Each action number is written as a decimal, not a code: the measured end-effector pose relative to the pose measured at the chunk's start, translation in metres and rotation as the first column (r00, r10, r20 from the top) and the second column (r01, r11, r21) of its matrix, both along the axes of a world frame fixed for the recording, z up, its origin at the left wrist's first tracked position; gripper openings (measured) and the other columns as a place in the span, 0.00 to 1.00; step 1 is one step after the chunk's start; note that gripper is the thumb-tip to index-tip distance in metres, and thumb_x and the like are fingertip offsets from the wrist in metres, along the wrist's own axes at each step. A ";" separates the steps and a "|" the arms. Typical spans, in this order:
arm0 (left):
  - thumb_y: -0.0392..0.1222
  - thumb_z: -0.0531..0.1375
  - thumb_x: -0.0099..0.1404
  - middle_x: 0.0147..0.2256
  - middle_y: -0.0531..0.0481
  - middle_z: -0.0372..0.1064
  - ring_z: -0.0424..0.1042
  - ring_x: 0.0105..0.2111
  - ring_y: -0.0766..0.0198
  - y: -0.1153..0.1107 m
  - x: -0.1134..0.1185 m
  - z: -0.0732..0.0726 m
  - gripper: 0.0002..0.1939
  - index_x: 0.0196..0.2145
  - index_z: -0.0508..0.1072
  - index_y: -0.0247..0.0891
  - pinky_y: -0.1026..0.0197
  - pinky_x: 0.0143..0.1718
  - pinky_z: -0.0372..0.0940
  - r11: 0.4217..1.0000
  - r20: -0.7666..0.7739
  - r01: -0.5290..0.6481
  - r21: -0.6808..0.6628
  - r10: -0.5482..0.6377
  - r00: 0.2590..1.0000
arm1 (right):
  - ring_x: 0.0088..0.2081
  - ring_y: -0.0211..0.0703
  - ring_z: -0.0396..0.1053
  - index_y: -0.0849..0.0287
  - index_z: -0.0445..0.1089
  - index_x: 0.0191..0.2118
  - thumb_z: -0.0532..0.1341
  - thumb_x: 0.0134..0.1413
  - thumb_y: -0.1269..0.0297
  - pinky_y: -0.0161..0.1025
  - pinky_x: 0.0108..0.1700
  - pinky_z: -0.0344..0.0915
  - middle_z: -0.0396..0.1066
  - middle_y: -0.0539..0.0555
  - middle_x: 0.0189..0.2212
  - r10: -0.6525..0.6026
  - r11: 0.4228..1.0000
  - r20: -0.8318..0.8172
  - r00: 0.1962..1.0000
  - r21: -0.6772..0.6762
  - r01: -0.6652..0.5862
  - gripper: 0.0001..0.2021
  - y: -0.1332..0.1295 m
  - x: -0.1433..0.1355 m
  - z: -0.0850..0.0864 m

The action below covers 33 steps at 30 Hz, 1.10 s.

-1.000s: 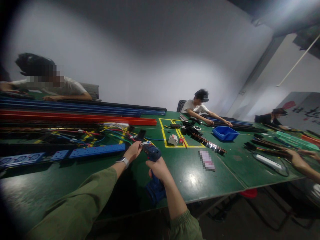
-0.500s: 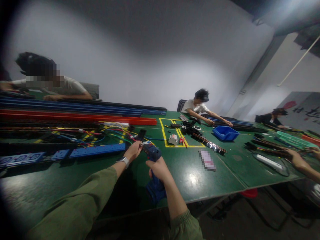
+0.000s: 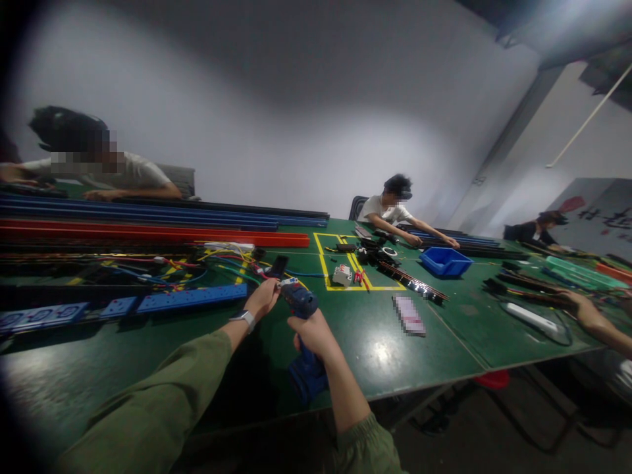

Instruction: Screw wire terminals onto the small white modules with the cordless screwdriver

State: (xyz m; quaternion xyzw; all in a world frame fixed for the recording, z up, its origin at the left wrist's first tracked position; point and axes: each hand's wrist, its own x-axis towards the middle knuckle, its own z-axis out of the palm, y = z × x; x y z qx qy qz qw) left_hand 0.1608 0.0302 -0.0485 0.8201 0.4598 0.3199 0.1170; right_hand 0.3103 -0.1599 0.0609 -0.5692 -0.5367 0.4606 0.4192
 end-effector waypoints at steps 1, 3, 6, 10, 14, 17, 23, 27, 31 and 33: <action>0.39 0.54 0.67 0.43 0.42 0.70 0.69 0.44 0.57 -0.001 0.000 0.001 0.10 0.45 0.67 0.36 0.57 0.47 0.61 1.000 -0.027 -0.014 0.013 0.014 1.000 | 0.12 0.37 0.61 0.59 0.65 0.48 0.58 0.50 0.68 0.30 0.15 0.56 0.57 0.40 0.12 0.000 1.000 -0.004 1.000 0.001 0.000 0.17 0.000 0.000 0.000; 0.41 0.54 0.67 0.42 0.42 0.71 0.69 0.44 0.55 -0.003 -0.001 0.003 0.10 0.45 0.68 0.36 0.56 0.47 0.61 0.997 -0.085 -0.046 0.057 0.051 0.995 | 0.12 0.36 0.62 0.59 0.65 0.48 0.59 0.50 0.68 0.30 0.15 0.56 0.58 0.41 0.13 0.006 1.000 -0.016 1.000 0.008 -0.006 0.17 0.001 0.000 -0.001; 0.44 0.53 0.67 0.40 0.42 0.71 0.68 0.44 0.52 -0.008 -0.001 0.008 0.11 0.44 0.69 0.37 0.53 0.48 0.58 0.986 -0.152 -0.109 0.128 0.128 0.980 | 0.12 0.37 0.62 0.59 0.64 0.48 0.59 0.50 0.68 0.30 0.14 0.56 0.58 0.40 0.14 0.021 1.000 -0.028 0.999 0.022 -0.021 0.17 0.001 0.001 -0.002; 0.45 0.53 0.67 0.41 0.41 0.71 0.67 0.46 0.52 -0.013 -0.001 0.013 0.12 0.44 0.69 0.38 0.51 0.51 0.55 0.978 -0.190 -0.134 0.157 0.163 0.968 | 0.13 0.38 0.63 0.58 0.65 0.46 0.59 0.50 0.68 0.30 0.14 0.56 0.58 0.41 0.14 0.032 0.999 -0.018 0.999 0.031 -0.032 0.15 0.002 0.002 -0.002; 0.45 0.53 0.67 0.42 0.41 0.71 0.66 0.46 0.52 -0.013 -0.001 0.014 0.12 0.44 0.69 0.38 0.50 0.51 0.53 0.975 -0.191 -0.132 0.176 0.166 0.967 | 0.12 0.37 0.62 0.58 0.65 0.44 0.58 0.50 0.68 0.31 0.14 0.56 0.58 0.41 0.13 0.035 0.999 -0.008 0.999 0.031 -0.034 0.13 0.002 0.002 -0.003; 0.45 0.53 0.67 0.41 0.41 0.71 0.67 0.45 0.52 -0.012 0.000 0.013 0.13 0.45 0.69 0.38 0.50 0.50 0.53 0.975 -0.194 -0.133 0.181 0.168 0.967 | 0.12 0.37 0.62 0.58 0.65 0.46 0.58 0.50 0.68 0.31 0.15 0.56 0.59 0.41 0.13 0.034 0.999 -0.018 0.999 0.036 -0.033 0.16 0.002 0.002 -0.004; 0.45 0.53 0.67 0.41 0.41 0.71 0.67 0.44 0.52 -0.012 0.001 0.012 0.13 0.44 0.70 0.37 0.50 0.50 0.53 0.974 -0.196 -0.142 0.177 0.176 0.965 | 0.12 0.37 0.61 0.60 0.65 0.46 0.58 0.50 0.68 0.31 0.16 0.56 0.57 0.41 0.12 0.019 1.000 -0.018 1.000 0.016 -0.019 0.15 0.002 0.002 -0.003; 0.45 0.53 0.67 0.41 0.41 0.71 0.67 0.44 0.52 -0.011 0.001 0.011 0.13 0.44 0.70 0.38 0.50 0.50 0.53 0.973 -0.201 -0.141 0.180 0.177 0.964 | 0.12 0.37 0.61 0.61 0.65 0.48 0.58 0.50 0.68 0.30 0.15 0.55 0.58 0.41 0.12 0.023 1.000 -0.024 0.999 0.021 -0.022 0.17 0.001 0.001 -0.001; 0.45 0.52 0.68 0.40 0.42 0.71 0.67 0.44 0.52 -0.011 0.002 0.010 0.13 0.44 0.70 0.37 0.50 0.49 0.53 0.971 -0.208 -0.139 0.195 0.179 0.962 | 0.12 0.37 0.61 0.60 0.65 0.48 0.58 0.50 0.68 0.30 0.15 0.55 0.58 0.41 0.12 0.029 0.999 -0.008 1.000 0.030 -0.029 0.17 0.001 0.002 -0.002; 0.45 0.52 0.68 0.40 0.41 0.71 0.67 0.44 0.52 -0.012 0.002 0.011 0.13 0.44 0.70 0.37 0.50 0.49 0.53 0.970 -0.217 -0.141 0.198 0.183 0.959 | 0.12 0.38 0.61 0.60 0.66 0.46 0.58 0.50 0.68 0.30 0.15 0.55 0.58 0.41 0.10 0.017 1.000 0.003 1.000 0.020 -0.017 0.15 0.002 0.003 -0.004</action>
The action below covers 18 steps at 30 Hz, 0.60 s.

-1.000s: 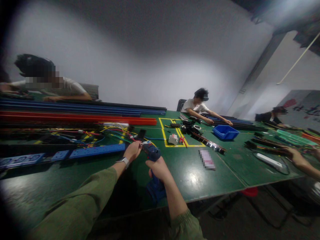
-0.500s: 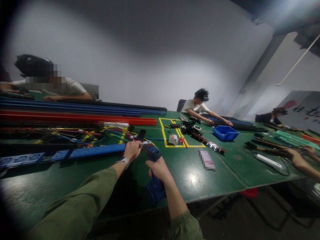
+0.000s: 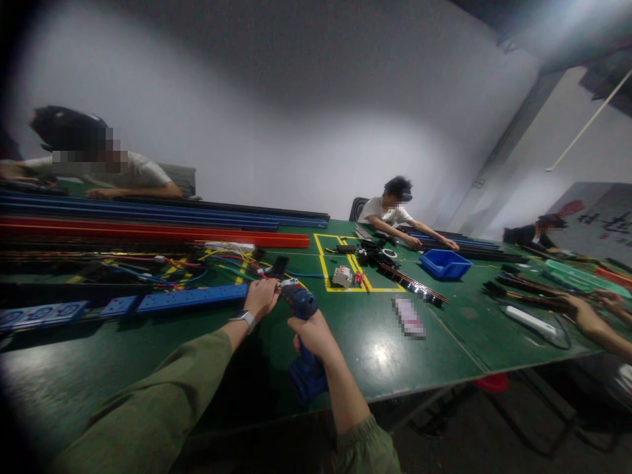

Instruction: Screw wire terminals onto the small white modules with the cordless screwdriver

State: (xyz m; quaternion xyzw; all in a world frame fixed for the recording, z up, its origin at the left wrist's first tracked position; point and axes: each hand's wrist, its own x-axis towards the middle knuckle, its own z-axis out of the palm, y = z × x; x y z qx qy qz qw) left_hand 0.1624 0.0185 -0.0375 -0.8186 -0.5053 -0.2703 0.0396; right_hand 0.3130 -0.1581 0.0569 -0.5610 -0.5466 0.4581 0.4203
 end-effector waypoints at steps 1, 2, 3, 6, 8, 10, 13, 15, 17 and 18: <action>0.45 0.52 0.68 0.41 0.41 0.71 0.67 0.44 0.52 -0.001 0.000 0.000 0.13 0.45 0.69 0.37 0.50 0.49 0.53 1.000 -0.005 -0.001 -0.002 0.001 1.000 | 0.12 0.38 0.61 0.60 0.66 0.45 0.58 0.50 0.67 0.31 0.15 0.55 0.57 0.41 0.10 -0.003 1.000 0.000 1.000 -0.004 0.003 0.14 0.000 0.000 -0.001; 0.45 0.52 0.67 0.41 0.41 0.71 0.67 0.44 0.51 -0.001 0.000 0.001 0.13 0.45 0.69 0.37 0.50 0.49 0.53 1.000 -0.009 -0.002 -0.006 0.002 1.000 | 0.12 0.38 0.61 0.60 0.66 0.45 0.58 0.50 0.67 0.31 0.15 0.55 0.57 0.41 0.10 -0.003 1.000 -0.002 1.000 -0.005 0.003 0.14 0.000 0.000 -0.001; 0.45 0.52 0.67 0.41 0.41 0.71 0.67 0.44 0.51 -0.001 0.000 0.001 0.13 0.45 0.69 0.37 0.50 0.49 0.53 1.000 -0.010 -0.003 -0.012 0.003 1.000 | 0.12 0.39 0.61 0.59 0.66 0.45 0.58 0.50 0.67 0.31 0.15 0.56 0.57 0.41 0.10 0.000 1.000 -0.007 1.000 -0.004 0.000 0.15 0.000 0.000 -0.002; 0.45 0.52 0.68 0.41 0.41 0.71 0.67 0.44 0.52 -0.002 0.000 0.003 0.13 0.44 0.69 0.36 0.50 0.49 0.52 1.000 -0.007 -0.005 -0.026 0.005 1.000 | 0.12 0.39 0.61 0.59 0.66 0.44 0.59 0.49 0.67 0.31 0.15 0.56 0.56 0.41 0.10 -0.003 1.000 -0.010 1.000 -0.005 0.003 0.14 0.001 0.000 -0.002; 0.45 0.52 0.67 0.41 0.41 0.71 0.67 0.44 0.52 -0.002 0.001 0.003 0.13 0.44 0.69 0.36 0.50 0.49 0.52 1.000 -0.002 -0.006 -0.025 0.006 1.000 | 0.12 0.38 0.61 0.59 0.66 0.43 0.59 0.49 0.67 0.31 0.15 0.56 0.56 0.41 0.10 -0.019 1.000 -0.002 1.000 -0.014 0.019 0.13 0.000 -0.001 -0.001; 0.44 0.52 0.67 0.41 0.41 0.71 0.67 0.44 0.52 -0.002 0.001 0.003 0.13 0.45 0.69 0.36 0.50 0.49 0.52 1.000 0.000 -0.005 -0.028 0.005 1.000 | 0.12 0.37 0.61 0.59 0.66 0.43 0.59 0.49 0.67 0.31 0.15 0.56 0.57 0.41 0.10 -0.031 0.999 0.002 1.000 -0.017 0.031 0.12 0.000 -0.001 -0.001; 0.44 0.53 0.67 0.41 0.41 0.71 0.67 0.44 0.52 -0.002 0.000 0.003 0.13 0.45 0.69 0.37 0.50 0.49 0.53 0.999 -0.004 -0.004 -0.042 0.004 1.000 | 0.12 0.37 0.60 0.59 0.66 0.42 0.59 0.49 0.67 0.31 0.15 0.56 0.57 0.40 0.11 -0.032 0.999 0.003 0.999 -0.016 0.032 0.12 0.000 -0.002 0.000; 0.44 0.52 0.67 0.41 0.41 0.71 0.67 0.44 0.52 -0.003 0.000 0.004 0.13 0.45 0.69 0.37 0.50 0.50 0.53 0.999 -0.004 -0.005 -0.042 0.004 1.000 | 0.12 0.36 0.61 0.59 0.66 0.43 0.58 0.49 0.67 0.31 0.15 0.56 0.57 0.40 0.12 -0.023 1.000 -0.005 1.000 -0.009 0.023 0.13 -0.001 -0.002 0.002; 0.45 0.52 0.67 0.41 0.41 0.71 0.67 0.44 0.51 -0.003 0.000 0.004 0.13 0.45 0.69 0.37 0.50 0.50 0.53 1.000 -0.001 -0.002 -0.027 0.002 1.000 | 0.12 0.37 0.61 0.59 0.65 0.44 0.58 0.49 0.68 0.31 0.15 0.56 0.58 0.40 0.13 -0.011 1.000 -0.015 1.000 0.002 0.011 0.14 -0.001 -0.003 0.003; 0.44 0.52 0.67 0.41 0.41 0.71 0.67 0.44 0.51 -0.004 0.000 0.004 0.13 0.45 0.69 0.37 0.50 0.50 0.53 1.000 0.001 -0.002 -0.022 0.002 1.000 | 0.13 0.37 0.62 0.59 0.65 0.45 0.58 0.49 0.67 0.31 0.15 0.56 0.58 0.40 0.13 -0.008 1.000 -0.016 1.000 0.004 0.009 0.14 -0.002 -0.003 0.004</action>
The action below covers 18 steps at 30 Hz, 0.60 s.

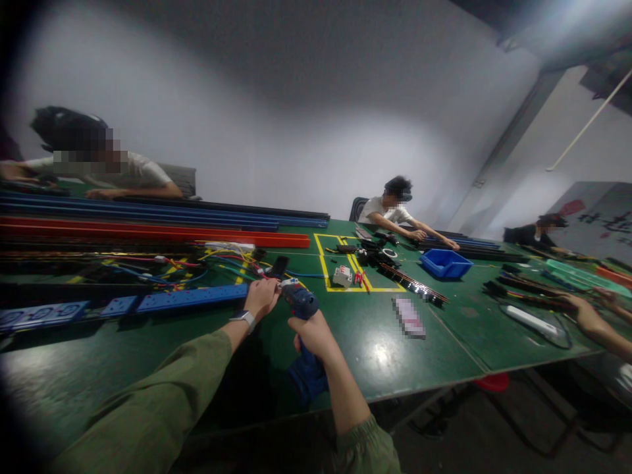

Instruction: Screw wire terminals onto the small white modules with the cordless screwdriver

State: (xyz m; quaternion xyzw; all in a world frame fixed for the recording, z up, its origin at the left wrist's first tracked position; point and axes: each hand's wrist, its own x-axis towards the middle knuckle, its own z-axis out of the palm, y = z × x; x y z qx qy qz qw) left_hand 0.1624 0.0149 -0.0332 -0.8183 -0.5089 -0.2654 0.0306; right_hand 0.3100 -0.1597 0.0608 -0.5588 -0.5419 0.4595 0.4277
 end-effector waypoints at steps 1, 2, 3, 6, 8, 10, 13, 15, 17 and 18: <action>0.44 0.52 0.67 0.42 0.40 0.71 0.67 0.44 0.51 0.000 0.000 0.000 0.13 0.45 0.69 0.37 0.50 0.49 0.53 1.000 0.002 0.000 0.000 0.000 1.000 | 0.13 0.37 0.62 0.59 0.65 0.44 0.58 0.49 0.67 0.31 0.15 0.56 0.58 0.40 0.13 -0.001 1.000 0.003 1.000 -0.002 0.001 0.14 0.000 0.000 0.001; 0.44 0.52 0.67 0.42 0.40 0.71 0.67 0.45 0.51 0.000 0.000 0.001 0.13 0.45 0.69 0.37 0.50 0.49 0.53 1.000 0.003 0.001 -0.006 -0.001 1.000 | 0.13 0.37 0.62 0.59 0.65 0.44 0.58 0.49 0.67 0.30 0.15 0.55 0.57 0.40 0.12 -0.004 1.000 0.010 1.000 -0.008 0.004 0.13 -0.001 -0.001 0.001; 0.44 0.52 0.67 0.42 0.40 0.71 0.67 0.45 0.51 0.000 0.000 0.001 0.13 0.45 0.69 0.37 0.50 0.50 0.53 1.000 0.003 0.000 -0.016 0.000 1.000 | 0.12 0.37 0.61 0.59 0.65 0.44 0.58 0.50 0.67 0.30 0.15 0.55 0.56 0.40 0.12 -0.008 1.000 0.018 1.000 -0.015 0.009 0.13 -0.001 -0.001 0.002; 0.44 0.53 0.67 0.43 0.40 0.71 0.67 0.45 0.52 0.000 0.000 0.001 0.13 0.45 0.69 0.37 0.50 0.50 0.53 0.999 0.002 -0.004 -0.045 0.004 1.000 | 0.12 0.36 0.60 0.60 0.65 0.46 0.58 0.50 0.68 0.30 0.16 0.55 0.55 0.39 0.11 -0.010 0.999 0.040 0.999 -0.034 0.011 0.15 -0.001 -0.002 0.003; 0.44 0.53 0.67 0.43 0.40 0.71 0.66 0.46 0.52 0.001 0.000 0.001 0.13 0.46 0.69 0.37 0.50 0.50 0.53 0.999 0.003 -0.003 -0.047 0.003 1.000 | 0.12 0.36 0.60 0.60 0.64 0.47 0.58 0.50 0.68 0.30 0.16 0.55 0.56 0.39 0.12 -0.008 0.999 0.036 0.999 -0.032 0.010 0.16 -0.001 -0.002 0.003; 0.44 0.53 0.67 0.43 0.40 0.71 0.66 0.46 0.52 0.001 0.000 0.000 0.13 0.46 0.69 0.37 0.50 0.50 0.53 0.999 0.003 -0.001 -0.041 0.001 1.000 | 0.12 0.36 0.60 0.60 0.64 0.46 0.58 0.50 0.68 0.30 0.16 0.55 0.57 0.40 0.12 -0.008 1.000 0.023 1.000 -0.027 0.009 0.15 -0.001 -0.002 0.002; 0.44 0.52 0.68 0.43 0.41 0.71 0.66 0.45 0.52 0.002 0.001 -0.001 0.13 0.46 0.69 0.38 0.51 0.50 0.53 1.000 0.003 -0.003 -0.029 0.004 1.000 | 0.12 0.36 0.60 0.59 0.64 0.45 0.58 0.50 0.68 0.31 0.15 0.55 0.58 0.40 0.14 -0.005 1.000 -0.002 1.000 -0.015 0.005 0.15 0.000 -0.001 0.000; 0.44 0.52 0.68 0.43 0.41 0.71 0.66 0.45 0.52 0.001 0.001 -0.001 0.13 0.46 0.69 0.38 0.51 0.50 0.53 1.000 0.002 -0.005 -0.020 0.005 1.000 | 0.12 0.35 0.60 0.59 0.65 0.45 0.59 0.49 0.67 0.31 0.15 0.55 0.58 0.40 0.15 -0.003 1.000 -0.010 1.000 -0.007 0.003 0.15 0.001 0.000 0.000; 0.44 0.52 0.68 0.43 0.41 0.71 0.66 0.46 0.52 0.001 0.000 -0.001 0.13 0.46 0.68 0.38 0.51 0.50 0.53 1.000 0.000 0.002 -0.009 -0.002 1.000 | 0.12 0.36 0.60 0.59 0.65 0.46 0.59 0.49 0.68 0.31 0.15 0.55 0.58 0.40 0.14 0.002 1.000 -0.010 1.000 -0.008 -0.002 0.15 0.001 0.000 0.000; 0.44 0.52 0.68 0.43 0.41 0.70 0.66 0.46 0.52 0.001 0.000 0.000 0.13 0.46 0.68 0.37 0.51 0.50 0.53 1.000 -0.001 0.004 -0.006 -0.004 1.000 | 0.12 0.36 0.60 0.59 0.65 0.46 0.59 0.50 0.68 0.31 0.15 0.56 0.57 0.40 0.13 0.005 1.000 -0.009 1.000 -0.011 -0.005 0.15 0.000 0.000 0.001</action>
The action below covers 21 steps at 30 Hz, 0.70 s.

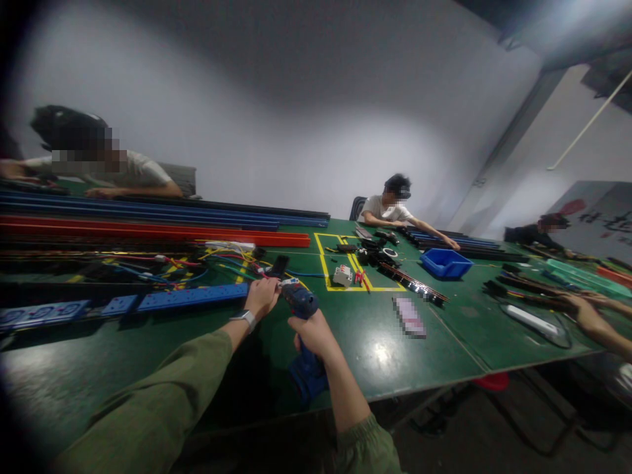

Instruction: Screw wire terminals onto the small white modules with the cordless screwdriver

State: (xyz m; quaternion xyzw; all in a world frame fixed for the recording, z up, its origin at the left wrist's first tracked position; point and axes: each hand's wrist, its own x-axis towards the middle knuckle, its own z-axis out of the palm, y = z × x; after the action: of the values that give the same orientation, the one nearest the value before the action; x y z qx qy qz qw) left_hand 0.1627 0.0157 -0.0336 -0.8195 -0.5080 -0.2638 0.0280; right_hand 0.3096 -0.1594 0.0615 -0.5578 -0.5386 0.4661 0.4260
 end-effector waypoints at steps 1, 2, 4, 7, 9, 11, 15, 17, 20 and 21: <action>0.43 0.52 0.67 0.43 0.41 0.70 0.66 0.45 0.52 0.000 0.000 0.000 0.13 0.46 0.68 0.37 0.51 0.49 0.53 1.000 -0.002 0.001 0.000 -0.001 1.000 | 0.12 0.36 0.60 0.60 0.65 0.47 0.58 0.50 0.68 0.31 0.15 0.56 0.57 0.40 0.13 0.002 1.000 0.001 1.000 -0.004 -0.002 0.16 0.000 0.000 0.001; 0.43 0.52 0.67 0.43 0.41 0.70 0.67 0.45 0.51 -0.001 0.000 0.001 0.13 0.46 0.68 0.37 0.51 0.49 0.53 1.000 -0.003 0.000 -0.004 0.000 1.000 | 0.12 0.36 0.60 0.60 0.64 0.47 0.58 0.50 0.68 0.31 0.15 0.56 0.57 0.40 0.13 0.003 1.000 0.003 1.000 -0.008 -0.002 0.16 -0.001 0.000 0.002; 0.43 0.52 0.67 0.43 0.40 0.70 0.67 0.45 0.51 -0.001 0.000 0.001 0.13 0.46 0.68 0.37 0.50 0.49 0.53 1.000 -0.004 -0.004 -0.013 0.004 1.000 | 0.12 0.36 0.60 0.60 0.64 0.47 0.58 0.50 0.68 0.31 0.16 0.56 0.57 0.40 0.12 -0.001 1.000 0.010 1.000 -0.015 0.001 0.16 -0.001 -0.001 0.003; 0.44 0.52 0.68 0.43 0.40 0.71 0.67 0.45 0.51 -0.001 -0.001 0.001 0.13 0.46 0.69 0.37 0.50 0.50 0.53 1.000 0.003 0.000 -0.012 0.000 1.000 | 0.12 0.36 0.60 0.60 0.65 0.46 0.57 0.50 0.68 0.30 0.16 0.56 0.56 0.40 0.12 0.002 1.000 0.024 1.000 -0.016 -0.001 0.15 -0.002 -0.002 0.004; 0.44 0.52 0.68 0.43 0.41 0.71 0.67 0.45 0.51 -0.001 -0.001 0.000 0.13 0.46 0.69 0.37 0.50 0.50 0.53 1.000 0.009 0.005 -0.004 -0.005 1.000 | 0.12 0.36 0.60 0.60 0.65 0.45 0.57 0.50 0.68 0.30 0.16 0.56 0.56 0.40 0.12 -0.001 1.000 0.030 1.000 -0.013 0.001 0.14 -0.002 -0.002 0.004; 0.44 0.53 0.67 0.42 0.41 0.71 0.66 0.45 0.51 -0.001 -0.001 0.000 0.13 0.46 0.69 0.37 0.50 0.50 0.53 1.000 0.008 0.005 -0.002 -0.005 1.000 | 0.12 0.35 0.60 0.60 0.65 0.45 0.58 0.50 0.68 0.30 0.15 0.56 0.57 0.40 0.14 -0.007 1.000 0.032 0.999 -0.007 0.008 0.14 -0.002 -0.002 0.004; 0.43 0.53 0.66 0.43 0.40 0.71 0.67 0.45 0.51 -0.001 -0.001 0.001 0.13 0.46 0.69 0.37 0.50 0.50 0.53 1.000 0.010 0.005 -0.017 -0.005 1.000 | 0.13 0.35 0.61 0.59 0.65 0.45 0.58 0.49 0.67 0.30 0.15 0.55 0.58 0.41 0.15 -0.008 1.000 0.025 1.000 0.000 0.008 0.14 -0.001 -0.001 0.003; 0.43 0.54 0.66 0.43 0.40 0.71 0.67 0.45 0.51 -0.001 -0.001 0.001 0.12 0.46 0.69 0.37 0.50 0.50 0.53 1.000 0.012 0.007 -0.017 -0.007 1.000 | 0.13 0.35 0.61 0.59 0.65 0.44 0.58 0.49 0.68 0.30 0.15 0.55 0.58 0.41 0.14 -0.004 1.000 0.024 1.000 -0.005 0.004 0.13 -0.001 -0.001 0.003; 0.43 0.53 0.66 0.43 0.40 0.71 0.67 0.45 0.51 0.000 -0.001 0.001 0.12 0.45 0.69 0.37 0.50 0.50 0.53 1.000 0.007 0.010 -0.002 -0.010 1.000 | 0.12 0.36 0.61 0.59 0.65 0.43 0.58 0.49 0.68 0.30 0.15 0.55 0.57 0.40 0.13 0.002 1.000 0.017 1.000 -0.013 -0.001 0.12 -0.001 0.000 0.001; 0.43 0.53 0.67 0.43 0.40 0.71 0.67 0.45 0.51 0.000 -0.001 0.000 0.12 0.45 0.69 0.37 0.50 0.50 0.53 1.000 0.005 0.011 0.000 -0.011 1.000 | 0.12 0.36 0.61 0.60 0.65 0.43 0.58 0.49 0.68 0.30 0.15 0.55 0.57 0.40 0.12 0.001 1.000 0.015 1.000 -0.016 -0.001 0.12 0.000 0.000 0.001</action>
State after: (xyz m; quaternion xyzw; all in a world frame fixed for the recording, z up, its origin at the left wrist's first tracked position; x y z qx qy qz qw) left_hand 0.1614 0.0159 -0.0331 -0.8217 -0.5036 -0.2657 0.0253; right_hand 0.3099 -0.1598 0.0626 -0.5642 -0.5384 0.4666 0.4172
